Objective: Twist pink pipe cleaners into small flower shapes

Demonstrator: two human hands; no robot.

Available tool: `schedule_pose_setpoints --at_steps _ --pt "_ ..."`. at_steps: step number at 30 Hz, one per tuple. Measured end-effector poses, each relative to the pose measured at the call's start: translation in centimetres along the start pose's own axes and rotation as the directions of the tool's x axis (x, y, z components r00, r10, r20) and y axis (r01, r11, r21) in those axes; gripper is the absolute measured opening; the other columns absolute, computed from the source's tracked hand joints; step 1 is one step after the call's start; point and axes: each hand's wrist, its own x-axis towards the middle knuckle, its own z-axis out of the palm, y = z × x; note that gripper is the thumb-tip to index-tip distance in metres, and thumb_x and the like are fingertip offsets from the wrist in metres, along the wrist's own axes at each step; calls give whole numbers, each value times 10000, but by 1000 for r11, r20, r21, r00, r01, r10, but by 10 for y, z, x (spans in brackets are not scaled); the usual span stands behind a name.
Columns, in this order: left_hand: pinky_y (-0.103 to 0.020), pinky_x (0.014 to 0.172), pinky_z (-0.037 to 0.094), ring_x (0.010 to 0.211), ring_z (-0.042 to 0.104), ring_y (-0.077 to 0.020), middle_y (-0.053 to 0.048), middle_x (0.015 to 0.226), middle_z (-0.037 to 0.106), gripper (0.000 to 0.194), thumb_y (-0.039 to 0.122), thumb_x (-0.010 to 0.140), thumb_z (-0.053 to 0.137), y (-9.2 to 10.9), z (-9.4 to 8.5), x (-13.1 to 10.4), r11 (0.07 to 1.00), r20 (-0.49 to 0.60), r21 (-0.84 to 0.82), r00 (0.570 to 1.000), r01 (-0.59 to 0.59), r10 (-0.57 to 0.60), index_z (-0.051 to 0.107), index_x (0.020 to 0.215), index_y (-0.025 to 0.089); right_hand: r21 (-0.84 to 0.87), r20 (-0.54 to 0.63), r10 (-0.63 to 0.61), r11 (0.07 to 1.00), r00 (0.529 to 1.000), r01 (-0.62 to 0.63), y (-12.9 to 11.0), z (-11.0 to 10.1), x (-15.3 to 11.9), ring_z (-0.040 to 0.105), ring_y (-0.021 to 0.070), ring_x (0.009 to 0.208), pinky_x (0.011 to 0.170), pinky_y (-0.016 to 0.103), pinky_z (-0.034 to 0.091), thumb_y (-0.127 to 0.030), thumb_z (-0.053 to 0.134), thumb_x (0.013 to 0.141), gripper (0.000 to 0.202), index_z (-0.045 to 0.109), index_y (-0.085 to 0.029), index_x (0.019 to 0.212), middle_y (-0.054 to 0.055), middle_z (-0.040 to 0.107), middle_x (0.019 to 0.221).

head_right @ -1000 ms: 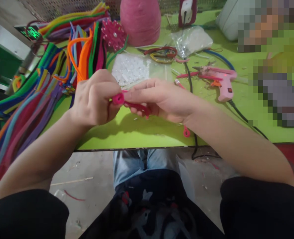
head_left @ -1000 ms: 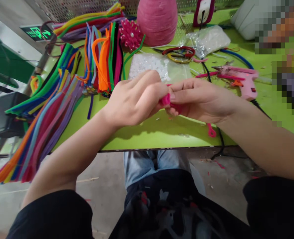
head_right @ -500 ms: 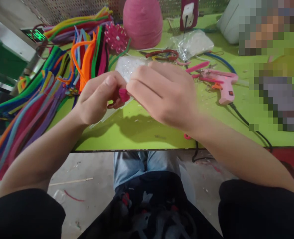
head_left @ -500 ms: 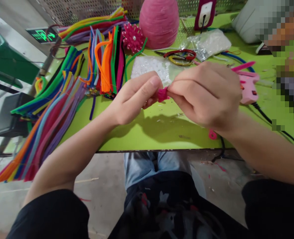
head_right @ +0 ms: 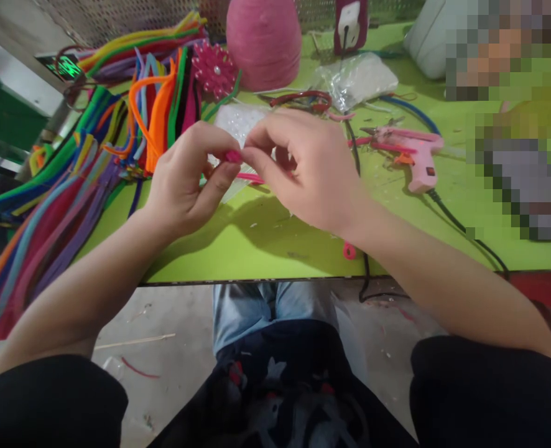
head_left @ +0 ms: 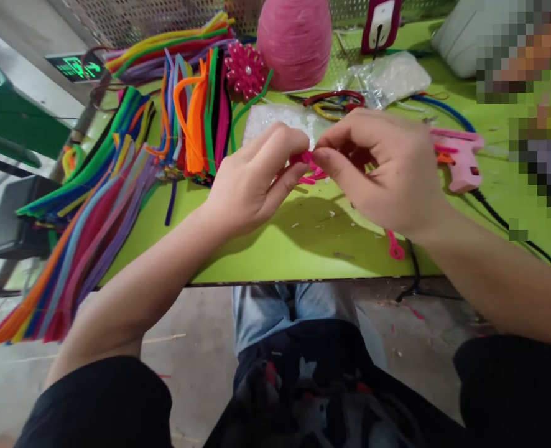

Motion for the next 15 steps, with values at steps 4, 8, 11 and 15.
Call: schedule_pose_setpoints --at_steps 4,8,11,15 --pt "-378 826 585 1010 744 -226 -93 1082 754 271 390 1147 445 -7 -4 -1 957 -6 206 978 -204 209 671 1195 249 418 363 239 823 901 -386 4 -5 8 462 105 573 534 262 388 -451 779 1009 269 718 -216 893 -39 584 680" --pt "-396 822 593 1001 748 -231 -71 1043 736 292 476 1146 450 -9 -6 0 968 -6 119 974 -222 225 663 1155 275 306 331 149 917 932 -255 8 -7 9 533 141 676 638 293 442 -362 712 1046 200 698 -225 900 -9 610 751" --pt "-374 846 610 992 744 -206 -44 1023 704 374 585 1146 419 -3 -5 -1 998 39 -53 999 -22 24 634 1143 278 36 165 -72 997 984 67 10 -4 5 630 200 851 800 352 479 -308 595 1096 198 688 -231 940 46 670 888" --pt "-313 794 602 868 718 -156 -12 967 677 378 607 1129 472 3 0 -1 949 86 -265 984 173 -156 626 1094 263 -155 140 -158 972 978 179 15 0 -1 670 226 881 778 367 480 -324 476 1133 258 672 -245 985 66 689 934"
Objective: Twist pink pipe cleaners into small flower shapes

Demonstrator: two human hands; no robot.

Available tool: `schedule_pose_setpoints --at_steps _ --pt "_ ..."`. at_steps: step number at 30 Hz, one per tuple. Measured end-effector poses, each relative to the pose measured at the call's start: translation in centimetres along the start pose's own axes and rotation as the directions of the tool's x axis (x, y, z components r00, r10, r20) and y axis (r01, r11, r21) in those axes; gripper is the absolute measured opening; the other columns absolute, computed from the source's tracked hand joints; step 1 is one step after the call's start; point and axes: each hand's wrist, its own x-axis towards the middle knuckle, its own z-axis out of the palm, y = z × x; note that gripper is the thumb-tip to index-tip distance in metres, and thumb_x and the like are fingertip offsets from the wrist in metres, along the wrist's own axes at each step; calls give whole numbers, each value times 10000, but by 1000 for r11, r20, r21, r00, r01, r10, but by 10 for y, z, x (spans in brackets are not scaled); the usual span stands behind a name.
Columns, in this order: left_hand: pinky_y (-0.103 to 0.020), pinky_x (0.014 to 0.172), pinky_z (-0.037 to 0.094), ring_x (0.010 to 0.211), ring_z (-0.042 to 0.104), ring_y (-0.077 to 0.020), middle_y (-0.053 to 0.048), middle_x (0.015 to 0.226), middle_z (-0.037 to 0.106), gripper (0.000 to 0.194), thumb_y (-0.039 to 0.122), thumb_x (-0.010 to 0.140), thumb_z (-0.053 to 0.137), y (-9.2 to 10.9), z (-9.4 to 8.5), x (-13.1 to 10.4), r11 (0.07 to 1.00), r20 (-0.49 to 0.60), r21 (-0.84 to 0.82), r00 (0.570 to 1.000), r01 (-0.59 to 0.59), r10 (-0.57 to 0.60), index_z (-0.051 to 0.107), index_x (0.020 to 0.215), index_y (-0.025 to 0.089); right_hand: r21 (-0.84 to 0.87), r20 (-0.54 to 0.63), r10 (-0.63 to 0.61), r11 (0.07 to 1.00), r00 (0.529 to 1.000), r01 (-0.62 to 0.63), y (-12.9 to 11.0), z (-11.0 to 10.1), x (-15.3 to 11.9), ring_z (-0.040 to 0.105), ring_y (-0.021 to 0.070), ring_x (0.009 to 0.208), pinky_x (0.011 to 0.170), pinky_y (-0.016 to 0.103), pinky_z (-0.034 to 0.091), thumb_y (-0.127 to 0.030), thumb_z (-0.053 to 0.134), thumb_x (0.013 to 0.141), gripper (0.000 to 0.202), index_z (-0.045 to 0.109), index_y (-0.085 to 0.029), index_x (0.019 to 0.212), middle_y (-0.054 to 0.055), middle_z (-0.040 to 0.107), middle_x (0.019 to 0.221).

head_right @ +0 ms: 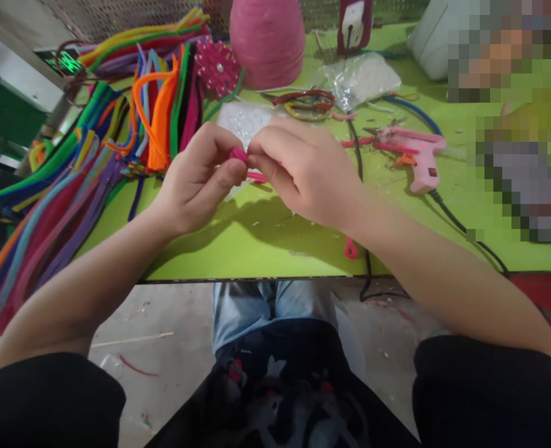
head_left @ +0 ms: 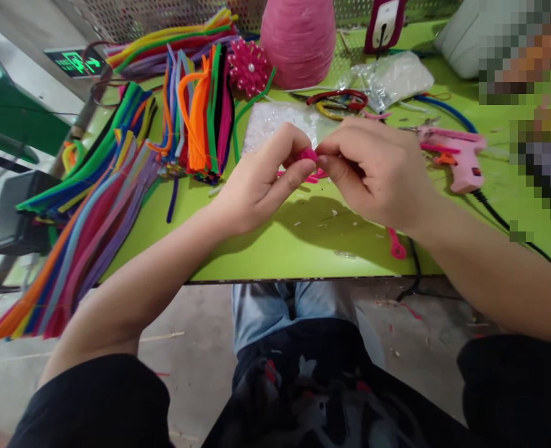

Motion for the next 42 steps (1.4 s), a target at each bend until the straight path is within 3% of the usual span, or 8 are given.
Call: schedule_pose_setpoints --at_steps 7,12,16,22,26,30,34,42 --pt "-375 878 620 948 722 -224 -43 956 672 325 583 1051 628 -10 -5 4 999 41 -34 999 -6 7 656 1007 262 -24 60 -91 995 994 93 3 -7 1 618 207 800 699 353 394 -280 488 1110 223 597 -244 919 28 610 839" --pt "-397 828 565 921 707 -248 -53 963 677 154 406 1048 594 -9 -8 5 932 67 124 940 -341 335 653 1101 274 342 65 -33 940 997 9 -8 -11 5 469 124 646 644 305 347 -239 590 1032 272 546 -232 763 -32 525 695" --pt "-370 711 512 896 712 -247 -50 996 676 222 334 1045 552 -11 -9 5 790 34 304 834 -533 550 621 1254 300 772 219 200 563 955 -295 -21 -3 5 356 74 521 511 261 263 -207 694 970 300 558 -209 703 -70 453 589" --pt "-374 742 564 864 715 -219 -61 965 677 282 513 1097 509 -10 -3 4 884 -97 178 886 -433 453 667 1154 286 818 469 327 190 820 -543 -18 17 4 357 72 437 412 239 227 -404 782 963 350 587 -214 744 -73 463 552" --pt "-298 633 544 739 675 -176 -40 806 660 348 593 1063 613 0 0 4 972 -107 -219 993 -81 59 664 1020 252 792 252 322 474 913 -386 -7 12 5 436 74 486 435 226 315 -421 859 915 306 670 -208 804 -60 543 608" --pt "-271 596 532 679 659 -159 -12 678 630 448 662 966 751 9 -6 11 909 51 -380 985 171 -164 682 900 225 395 -29 150 910 988 -126 2 -7 5 642 95 715 634 232 526 -215 797 950 80 757 -220 1019 25 731 999" --pt "-259 551 499 624 641 -140 -6 635 636 477 667 910 819 14 -11 16 857 123 -469 977 214 -176 676 826 220 193 -63 -87 976 994 98 3 -17 5 731 158 902 761 283 595 -213 700 1029 92 748 -264 1088 29 792 1056" --pt "-261 426 366 498 513 -98 26 617 586 504 709 892 816 12 -3 10 825 120 -505 967 255 -226 654 883 231 179 -62 86 981 994 -74 -11 -11 4 721 173 776 728 308 590 -304 691 1026 120 675 -251 920 19 758 880"
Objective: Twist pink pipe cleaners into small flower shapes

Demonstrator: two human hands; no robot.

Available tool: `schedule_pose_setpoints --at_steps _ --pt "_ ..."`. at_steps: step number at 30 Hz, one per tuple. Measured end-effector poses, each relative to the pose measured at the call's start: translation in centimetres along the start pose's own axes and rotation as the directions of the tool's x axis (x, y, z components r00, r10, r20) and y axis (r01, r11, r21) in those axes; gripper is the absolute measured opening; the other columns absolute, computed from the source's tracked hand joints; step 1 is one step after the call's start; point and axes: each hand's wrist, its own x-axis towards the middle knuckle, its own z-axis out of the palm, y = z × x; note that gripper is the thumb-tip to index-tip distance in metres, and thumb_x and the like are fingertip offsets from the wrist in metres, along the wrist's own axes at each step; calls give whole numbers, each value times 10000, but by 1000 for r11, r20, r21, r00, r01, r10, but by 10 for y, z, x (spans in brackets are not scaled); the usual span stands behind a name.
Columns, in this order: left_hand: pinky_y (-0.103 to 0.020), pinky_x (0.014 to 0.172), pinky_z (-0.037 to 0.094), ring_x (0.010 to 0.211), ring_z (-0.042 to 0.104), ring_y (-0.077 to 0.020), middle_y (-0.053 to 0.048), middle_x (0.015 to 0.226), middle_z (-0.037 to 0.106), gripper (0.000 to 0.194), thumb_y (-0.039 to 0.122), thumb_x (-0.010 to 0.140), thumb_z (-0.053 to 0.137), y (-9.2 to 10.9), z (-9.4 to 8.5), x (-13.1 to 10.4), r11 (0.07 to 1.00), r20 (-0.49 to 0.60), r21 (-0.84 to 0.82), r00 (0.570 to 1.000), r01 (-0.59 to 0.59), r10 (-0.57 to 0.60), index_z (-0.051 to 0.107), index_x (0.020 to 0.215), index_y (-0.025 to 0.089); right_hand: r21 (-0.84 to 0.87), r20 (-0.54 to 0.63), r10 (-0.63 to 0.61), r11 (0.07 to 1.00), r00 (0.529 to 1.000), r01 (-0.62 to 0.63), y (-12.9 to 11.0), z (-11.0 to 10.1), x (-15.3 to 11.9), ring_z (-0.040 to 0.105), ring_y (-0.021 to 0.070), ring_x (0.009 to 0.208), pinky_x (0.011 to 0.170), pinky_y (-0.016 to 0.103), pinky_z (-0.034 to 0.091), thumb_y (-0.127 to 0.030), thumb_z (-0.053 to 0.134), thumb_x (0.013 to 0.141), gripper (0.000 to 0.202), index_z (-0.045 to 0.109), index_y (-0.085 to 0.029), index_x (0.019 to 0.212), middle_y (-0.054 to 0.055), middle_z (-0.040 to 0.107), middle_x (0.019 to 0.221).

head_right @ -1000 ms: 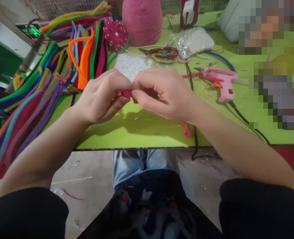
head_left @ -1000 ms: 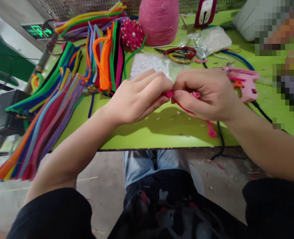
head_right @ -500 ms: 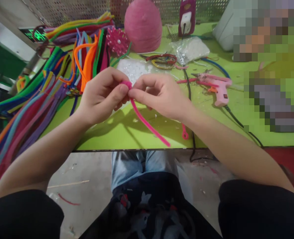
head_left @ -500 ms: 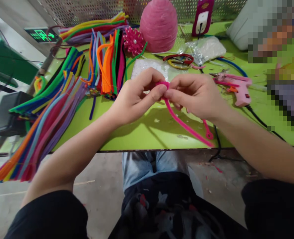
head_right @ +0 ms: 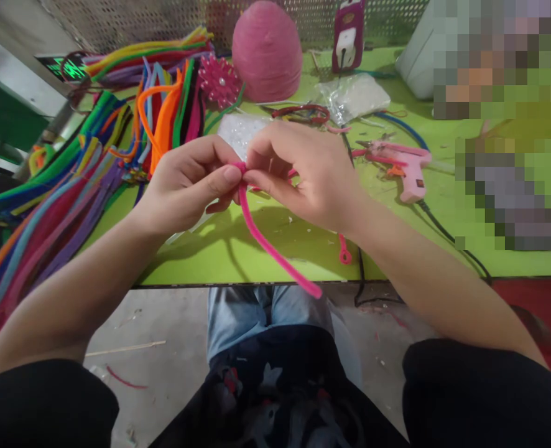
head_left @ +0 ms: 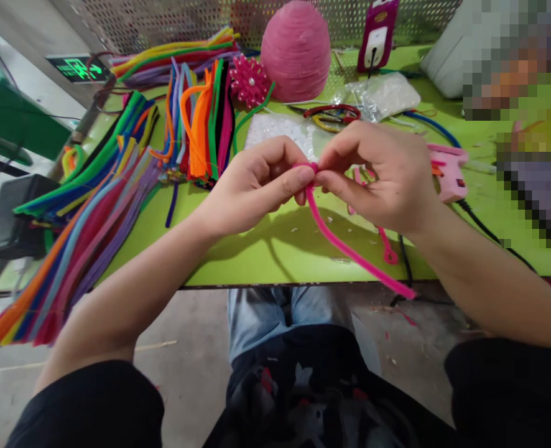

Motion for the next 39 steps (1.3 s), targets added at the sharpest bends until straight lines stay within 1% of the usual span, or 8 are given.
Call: schedule_pose_setpoints --at_steps 9,13,21,26,29,32,35,39 --pt "-190 453 387 536 609 -57 49 759 639 523 765 978 648 -7 13 -6 982 -156 164 981 -92 118 601 957 245 -104 -31 25 994 999 -28 -7 2 -3 715 175 782 735 302 595 -333 629 1075 136 614 -281 950 12 745 900" --pt "-202 435 404 532 604 -71 51 701 609 509 743 966 689 -7 17 -7 982 -209 151 968 -110 140 601 927 243 -108 -3 -62 992 998 61 -6 -1 0 719 178 814 733 312 589 -283 616 1078 91 623 -265 989 37 743 977" --pt "-215 554 552 792 756 -133 -10 821 742 434 618 882 877 -2 5 3 984 -177 37 968 -177 181 732 971 218 -264 23 -287 922 958 283 11 -6 0 690 194 880 787 351 573 -234 576 1098 120 594 -262 983 42 721 953" --pt "-219 489 513 680 717 -121 -29 892 783 388 544 886 891 1 4 0 998 -105 49 994 -35 40 744 1016 208 -373 -36 -221 908 975 192 5 -3 -6 702 209 867 774 373 584 -225 579 1090 154 618 -265 946 63 747 917" --pt "-211 501 502 619 677 -100 -10 796 761 209 394 964 811 4 4 -2 992 -119 113 991 -51 64 768 966 189 -238 -100 -155 963 983 128 -2 2 -7 702 192 800 767 358 592 -210 648 1060 160 642 -256 907 42 742 854" --pt "-215 569 495 674 677 -99 -11 808 777 83 256 952 772 10 -1 -4 948 -145 306 979 -91 141 807 925 186 135 -142 79 989 987 -60 -4 3 -3 692 128 694 682 289 580 -226 723 1039 96 684 -231 950 -3 745 852" --pt "-233 586 475 683 667 -106 -16 812 788 83 256 919 786 15 -8 -5 903 -71 419 988 -95 137 837 896 195 449 29 258 860 966 -243 0 1 3 708 109 681 613 237 576 -296 786 1014 102 748 -206 986 -12 767 863" --pt "-248 593 499 686 684 -127 -21 797 777 118 314 919 791 22 -8 -2 904 -60 424 994 -59 93 829 923 202 517 124 278 801 953 -301 4 3 5 726 131 710 684 261 642 -336 835 988 166 787 -201 903 -3 759 788"
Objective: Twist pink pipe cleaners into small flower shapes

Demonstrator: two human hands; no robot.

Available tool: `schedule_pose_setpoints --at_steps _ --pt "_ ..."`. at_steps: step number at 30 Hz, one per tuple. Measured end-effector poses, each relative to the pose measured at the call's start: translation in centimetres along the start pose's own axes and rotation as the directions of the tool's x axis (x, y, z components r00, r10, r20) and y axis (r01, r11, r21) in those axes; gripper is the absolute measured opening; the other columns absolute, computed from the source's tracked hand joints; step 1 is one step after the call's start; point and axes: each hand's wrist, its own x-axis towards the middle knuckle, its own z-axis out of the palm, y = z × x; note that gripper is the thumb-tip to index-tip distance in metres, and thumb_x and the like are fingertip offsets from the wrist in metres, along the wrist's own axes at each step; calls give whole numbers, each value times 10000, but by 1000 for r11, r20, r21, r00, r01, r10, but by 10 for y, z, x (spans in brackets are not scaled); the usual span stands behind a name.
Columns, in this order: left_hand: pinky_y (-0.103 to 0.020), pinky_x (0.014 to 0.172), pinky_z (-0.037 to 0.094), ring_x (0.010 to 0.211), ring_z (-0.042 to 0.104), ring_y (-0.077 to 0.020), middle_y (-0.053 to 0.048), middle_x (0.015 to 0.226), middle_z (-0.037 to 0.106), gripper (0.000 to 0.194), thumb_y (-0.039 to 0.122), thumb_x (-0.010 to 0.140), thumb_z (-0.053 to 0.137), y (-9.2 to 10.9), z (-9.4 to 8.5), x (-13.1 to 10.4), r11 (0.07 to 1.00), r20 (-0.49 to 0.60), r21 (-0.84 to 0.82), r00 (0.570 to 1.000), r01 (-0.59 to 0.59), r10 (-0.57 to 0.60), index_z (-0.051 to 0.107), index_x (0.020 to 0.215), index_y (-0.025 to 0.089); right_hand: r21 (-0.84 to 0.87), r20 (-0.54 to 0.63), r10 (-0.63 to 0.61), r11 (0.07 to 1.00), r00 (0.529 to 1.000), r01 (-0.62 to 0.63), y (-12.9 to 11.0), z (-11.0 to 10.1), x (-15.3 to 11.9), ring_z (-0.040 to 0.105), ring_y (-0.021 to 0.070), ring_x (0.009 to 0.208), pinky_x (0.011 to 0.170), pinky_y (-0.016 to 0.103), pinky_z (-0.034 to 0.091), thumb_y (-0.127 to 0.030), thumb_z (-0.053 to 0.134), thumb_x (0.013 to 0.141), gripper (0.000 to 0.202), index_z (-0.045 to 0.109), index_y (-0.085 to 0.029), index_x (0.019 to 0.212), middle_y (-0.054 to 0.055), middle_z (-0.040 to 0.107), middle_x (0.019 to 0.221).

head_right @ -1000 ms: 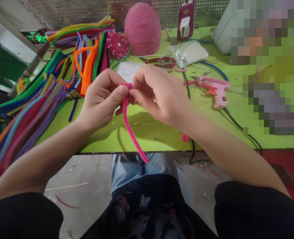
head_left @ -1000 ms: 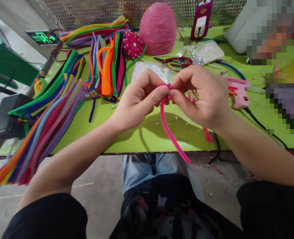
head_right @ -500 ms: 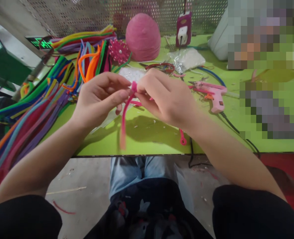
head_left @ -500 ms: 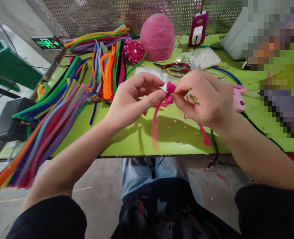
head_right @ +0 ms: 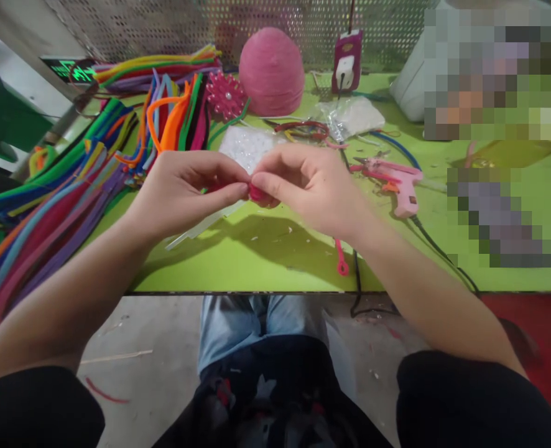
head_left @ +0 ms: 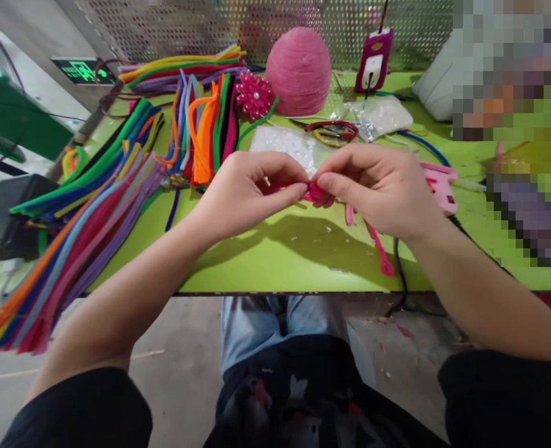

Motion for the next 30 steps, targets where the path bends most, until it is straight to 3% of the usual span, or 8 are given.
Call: schedule_pose_setpoints --at_steps 5,10,13,15,21,25,30 --pt "-260 620 553 752 733 -164 -22 769 741 243 445 951 800 27 12 18 1000 -142 0 990 20 -20 780 1031 217 -28 -311 -93 996 946 88 5 12 -3 767 139 777 763 283 689 -438 795 1027 213 767 -238 960 -3 781 848" --pt "-243 577 532 708 719 -151 -7 719 708 280 486 960 810 39 22 24 997 -203 -80 979 17 -33 754 1035 222 -52 -428 -167 986 888 161 8 25 -8 804 152 834 800 312 723 -362 789 1034 118 812 -247 1026 3 825 951" --pt "-230 547 508 661 691 -133 5 680 676 291 500 966 811 30 25 14 989 -233 -137 969 58 -89 737 987 219 -110 -374 -206 978 904 177 7 28 -12 824 170 909 860 354 735 -305 760 1044 102 832 -260 1101 3 844 1072" --pt "-221 528 490 623 660 -114 10 665 654 312 508 975 801 22 25 6 975 -245 -210 962 72 -123 724 920 211 -236 -295 -300 943 907 236 4 26 -15 827 184 981 892 360 725 -239 747 1042 132 839 -264 1134 3 851 1117" --pt "-202 448 400 480 502 -54 43 600 578 319 444 958 841 12 24 -6 916 -191 -391 966 88 -175 715 805 195 -654 -51 -557 645 829 394 -1 16 -15 831 186 958 889 343 688 -150 735 1049 148 832 -250 1098 9 869 1069" --pt "-186 385 311 403 420 -37 55 516 543 345 315 1035 746 14 24 -6 887 -150 -409 942 216 -299 644 729 192 -734 69 -645 484 761 477 3 13 -13 838 176 962 907 296 688 -96 728 1040 140 808 -187 1109 40 866 1055" --pt "-154 371 335 435 507 -47 59 580 586 173 192 1038 699 18 24 -1 747 -44 -575 899 334 -435 656 870 194 -770 78 -639 449 765 453 8 9 -11 837 180 951 887 311 691 -99 678 1067 159 793 -200 1109 37 863 1051"
